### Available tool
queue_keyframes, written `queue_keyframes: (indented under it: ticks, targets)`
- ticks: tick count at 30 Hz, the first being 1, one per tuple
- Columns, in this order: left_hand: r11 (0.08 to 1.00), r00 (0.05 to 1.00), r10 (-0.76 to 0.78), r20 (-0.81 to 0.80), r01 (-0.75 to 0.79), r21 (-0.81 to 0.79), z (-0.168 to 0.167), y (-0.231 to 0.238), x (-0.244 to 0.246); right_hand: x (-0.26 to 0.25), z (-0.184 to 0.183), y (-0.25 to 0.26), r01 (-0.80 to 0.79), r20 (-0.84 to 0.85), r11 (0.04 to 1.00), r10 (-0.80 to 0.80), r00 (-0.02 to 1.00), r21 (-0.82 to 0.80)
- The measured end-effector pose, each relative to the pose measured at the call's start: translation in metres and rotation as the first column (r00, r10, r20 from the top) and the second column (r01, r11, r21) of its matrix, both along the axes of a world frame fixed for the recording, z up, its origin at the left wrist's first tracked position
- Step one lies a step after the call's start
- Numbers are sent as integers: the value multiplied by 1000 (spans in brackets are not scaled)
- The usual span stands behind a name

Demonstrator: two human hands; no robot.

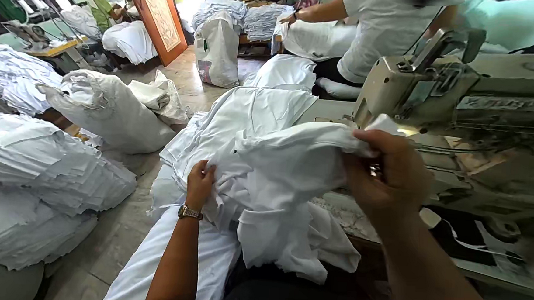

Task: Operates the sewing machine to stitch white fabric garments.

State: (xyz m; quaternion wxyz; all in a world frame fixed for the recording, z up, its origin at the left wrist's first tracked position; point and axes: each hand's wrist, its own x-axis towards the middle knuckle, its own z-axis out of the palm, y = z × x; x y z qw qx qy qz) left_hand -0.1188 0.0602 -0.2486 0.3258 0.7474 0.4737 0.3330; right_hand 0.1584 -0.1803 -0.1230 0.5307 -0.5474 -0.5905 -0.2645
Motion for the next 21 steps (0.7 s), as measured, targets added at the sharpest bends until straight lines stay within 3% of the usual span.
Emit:
queue_keyframes:
  ticks: [2, 5, 8, 11, 13, 16, 19, 21]
  targets:
    - [998, 994, 61, 92, -61, -6, 14, -2, -18, 12, 1, -22, 45, 5, 999, -45, 999, 16]
    - [993, 896, 78, 438, -110, 49, 50, -8, -62, 26, -4, -54, 92, 3, 995, -92, 996, -50]
    - [989, 706, -78, 704, -37, 147, 90, -22, -104, 35, -10, -76, 104, -88, 992, -110, 990, -71]
    - [961, 618, -224, 754, 11, 276, 117, -35, -128, 41, -19, -85, 9, -256, 995, -34, 966, -101]
    - [956, 721, -222, 657, 27, 293, 122, -36, -132, 47, -30, -80, -40, -317, 966, -44, 947, -255]
    - [985, 984, -37, 174, 6, 174, 89, -11, -127, 57, -62, -57, 8, -215, 849, -143, 966, -529]
    - [999, 954, 49, -294, -45, 21, 31, 14, -111, 55, -92, -44, 111, -58, 713, -208, 976, -693]
    - [998, 940, 51, -337, -35, 54, 10, 14, -98, 51, -100, -43, 137, -35, 678, -233, 972, -722]
